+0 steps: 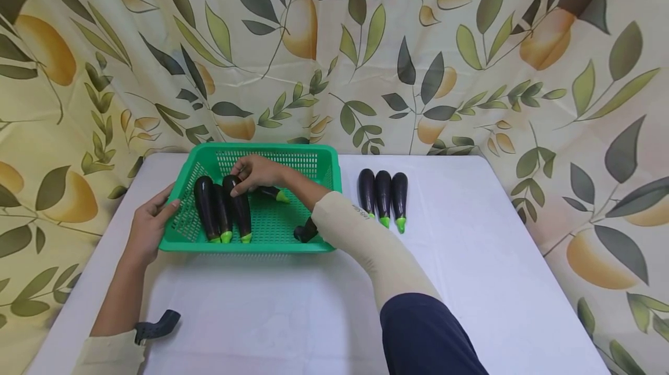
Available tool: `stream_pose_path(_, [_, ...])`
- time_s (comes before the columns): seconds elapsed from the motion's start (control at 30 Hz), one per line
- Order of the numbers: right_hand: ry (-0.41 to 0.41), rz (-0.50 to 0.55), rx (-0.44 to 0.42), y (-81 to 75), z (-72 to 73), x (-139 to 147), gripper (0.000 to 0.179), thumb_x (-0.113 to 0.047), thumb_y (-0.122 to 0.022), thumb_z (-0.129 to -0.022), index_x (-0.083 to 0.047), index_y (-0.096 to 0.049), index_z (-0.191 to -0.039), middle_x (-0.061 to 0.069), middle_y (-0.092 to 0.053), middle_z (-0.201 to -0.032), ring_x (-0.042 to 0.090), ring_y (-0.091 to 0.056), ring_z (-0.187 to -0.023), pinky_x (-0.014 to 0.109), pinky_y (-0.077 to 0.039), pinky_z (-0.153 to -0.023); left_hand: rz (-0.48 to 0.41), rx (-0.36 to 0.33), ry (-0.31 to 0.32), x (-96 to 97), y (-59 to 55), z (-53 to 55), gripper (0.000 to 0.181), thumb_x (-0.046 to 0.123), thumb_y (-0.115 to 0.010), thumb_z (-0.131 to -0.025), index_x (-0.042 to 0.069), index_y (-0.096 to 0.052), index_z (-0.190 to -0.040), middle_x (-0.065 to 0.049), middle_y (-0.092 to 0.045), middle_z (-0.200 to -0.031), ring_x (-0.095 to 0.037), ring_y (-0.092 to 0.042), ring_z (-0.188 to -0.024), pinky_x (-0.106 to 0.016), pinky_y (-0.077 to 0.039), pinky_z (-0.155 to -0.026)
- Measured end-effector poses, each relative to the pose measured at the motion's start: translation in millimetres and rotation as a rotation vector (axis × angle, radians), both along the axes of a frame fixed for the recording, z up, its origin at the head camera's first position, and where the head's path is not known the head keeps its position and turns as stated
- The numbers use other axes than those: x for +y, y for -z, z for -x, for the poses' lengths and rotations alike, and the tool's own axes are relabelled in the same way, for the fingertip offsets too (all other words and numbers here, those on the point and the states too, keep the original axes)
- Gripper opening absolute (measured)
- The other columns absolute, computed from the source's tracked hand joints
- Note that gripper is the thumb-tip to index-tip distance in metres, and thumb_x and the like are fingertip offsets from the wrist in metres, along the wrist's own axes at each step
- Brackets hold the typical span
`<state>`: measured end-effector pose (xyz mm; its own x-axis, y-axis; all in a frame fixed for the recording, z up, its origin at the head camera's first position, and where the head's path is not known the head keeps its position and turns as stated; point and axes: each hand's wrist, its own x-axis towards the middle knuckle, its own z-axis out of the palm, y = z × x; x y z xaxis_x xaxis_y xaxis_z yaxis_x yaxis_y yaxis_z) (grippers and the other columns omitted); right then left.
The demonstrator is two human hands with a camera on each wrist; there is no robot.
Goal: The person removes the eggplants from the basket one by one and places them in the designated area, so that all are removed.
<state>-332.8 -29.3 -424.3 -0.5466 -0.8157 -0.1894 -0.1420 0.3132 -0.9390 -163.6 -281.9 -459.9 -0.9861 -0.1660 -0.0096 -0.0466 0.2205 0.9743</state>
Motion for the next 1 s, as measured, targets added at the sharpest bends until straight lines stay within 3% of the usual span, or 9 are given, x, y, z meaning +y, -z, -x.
stream_pose_path(0.23, [-0.019, -0.025, -0.023, -3.0, -1.8, 2, 0.052, 0.005, -0.082, -0.088, 0.001, -0.054, -0.131, 0.017, -0.068, -0.114, 0.026, -0.066, -0.104, 0.033, -0.056, -0.086, -0.002, 0.007, 0.004, -0.9, -1.4, 1.5, 0.055, 0.026, -0.054, -0.112, 0.008, -0.039, -0.162, -0.021, -0.047, -0.157, -0.006, -0.058, -0.12, -0.013, -0.05, -0.087])
stream_pose_path(0.47, [0.002, -0.046, 0.021, -13.0, 2.8, 10, 0.058, -0.002, -0.082, -0.09, 0.0, -0.054, -0.14, 0.017, -0.061, -0.125, 0.027, -0.062, -0.11, 0.036, -0.057, -0.087, -0.005, -0.002, 0.005, -1.4, -2.7, 2.0, 0.056, 0.027, -0.054, -0.112, 0.009, -0.038, -0.163, -0.022, -0.047, -0.157, -0.003, -0.057, -0.117, -0.013, -0.05, -0.086])
stream_pose_path(0.6, [0.042, -0.03, -0.049, -19.1, 4.0, 17, 0.06, 0.001, -0.08, -0.091, -0.001, -0.052, -0.144, 0.02, -0.054, -0.135, 0.031, -0.063, -0.113, 0.041, -0.059, -0.09, -0.005, -0.01, 0.002, -1.0, -2.2, 1.6, 0.057, 0.028, -0.054, -0.112, 0.009, -0.038, -0.163, -0.022, -0.047, -0.157, -0.003, -0.057, -0.116, -0.013, -0.05, -0.086])
stream_pose_path(0.73, [0.09, 0.0, -0.107, -21.7, 5.9, 26, 0.06, 0.005, -0.079, -0.091, -0.001, -0.052, -0.144, 0.021, -0.053, -0.134, 0.034, -0.066, -0.11, 0.048, -0.059, -0.09, -0.01, -0.006, 0.001, -0.3, -0.9, 1.6, 0.057, 0.028, -0.054, -0.112, 0.008, -0.038, -0.163, -0.023, -0.048, -0.157, -0.001, -0.058, -0.112, -0.013, -0.05, -0.085])
stream_pose_path(1.0, [0.103, 0.004, -0.133, -25.9, 7.6, 48, 0.058, 0.001, -0.074, -0.096, 0.0, -0.049, -0.148, 0.021, -0.058, -0.131, 0.034, -0.068, -0.107, 0.06, -0.054, -0.096, -0.004, -0.013, -0.005, -0.4, 0.2, 0.3, 0.057, 0.029, -0.055, -0.112, 0.01, -0.039, -0.163, -0.023, -0.049, -0.156, 0.001, -0.058, -0.11, -0.013, -0.051, -0.084])
